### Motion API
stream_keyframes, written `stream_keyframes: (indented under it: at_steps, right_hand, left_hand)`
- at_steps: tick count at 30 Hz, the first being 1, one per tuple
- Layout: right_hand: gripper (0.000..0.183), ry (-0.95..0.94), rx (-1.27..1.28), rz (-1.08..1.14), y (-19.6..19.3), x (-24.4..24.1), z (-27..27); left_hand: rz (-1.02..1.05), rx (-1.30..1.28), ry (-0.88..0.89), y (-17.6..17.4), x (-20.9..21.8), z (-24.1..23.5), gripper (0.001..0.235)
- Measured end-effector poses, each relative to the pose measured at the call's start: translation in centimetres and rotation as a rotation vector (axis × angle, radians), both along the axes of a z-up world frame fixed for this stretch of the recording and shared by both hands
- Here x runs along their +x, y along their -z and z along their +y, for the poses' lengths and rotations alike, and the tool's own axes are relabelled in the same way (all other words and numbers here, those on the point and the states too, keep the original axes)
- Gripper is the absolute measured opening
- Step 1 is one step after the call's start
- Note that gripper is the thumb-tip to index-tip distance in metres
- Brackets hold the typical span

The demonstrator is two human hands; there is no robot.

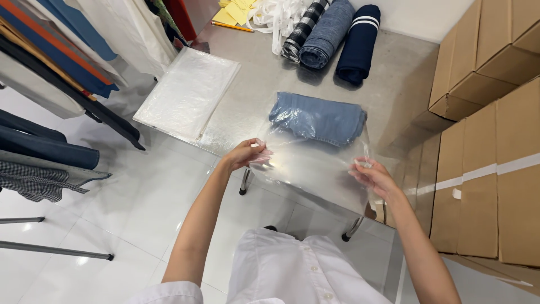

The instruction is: The person places folded blue jeans into a clear plastic bag on a metal table, seals the bag, and sets it aside. Then, they place a folded dark blue garment with white stripes into another plastic bag, seal it, and place it on top of the first package.

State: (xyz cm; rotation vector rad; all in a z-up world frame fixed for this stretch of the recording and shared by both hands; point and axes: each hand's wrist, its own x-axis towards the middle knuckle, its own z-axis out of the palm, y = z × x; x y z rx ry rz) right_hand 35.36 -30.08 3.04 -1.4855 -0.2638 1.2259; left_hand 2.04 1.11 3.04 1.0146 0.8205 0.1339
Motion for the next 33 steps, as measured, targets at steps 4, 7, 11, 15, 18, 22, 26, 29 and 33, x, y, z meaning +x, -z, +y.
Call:
stream_keyframes:
  at_steps: [4,7,11,15,18,22,26,29,33]
  right_hand:
    - [0.041,0.019,-0.031,-0.150,0.9,0.5,-0.3]
    - [0.033,0.071,-0.113,-0.248,2.1,2.3,-1.2]
    - [0.030,0.031,-0.251,-0.165,-2.1,1.8,-1.6]
    - [0.029,0.029,-0.253,-0.203,-3.2,2.2,-0.6]
    - [0.019,0.098,-0.158,-0.228,-3.6,3.2,-0.2]
    - [0.020,0.151,-0.115,-0.316,-5.8,7.7,1.7]
    - [0.018,0.133,0.013,-0.160,-13.9,7.1,4.6]
    - [0.016,0.096,0.020,-0.084,-18.3,6.2,6.0]
    - [0.010,0.083,0.071,0.030,-20.7,6.4,8.5]
  left_hand:
    - [0.097,0.211,0.085,-0.6,-0.2,0.6,0.017]
    - [0.253,0.310,0.109,-3.0,-0.6,1.2,0.021]
    - [0.259,0.206,0.167,-7.9,-0.2,0.1,0.041]
    - [0.240,0.176,0.099,-3.7,1.1,2.7,0.030]
    - [0.162,0.123,0.039,-6.8,1.8,3.1,0.026]
    - [0.068,0.084,-0.030,-6.5,5.6,8.3,0.020]
    - [-0.052,0.082,0.014,-13.2,8.0,10.1,0.019]
    - [-0.066,0.111,0.070,-15.8,9.2,11.3,0.021]
    - [-0.120,0.098,0.027,-15.4,11.3,14.8,0.017]
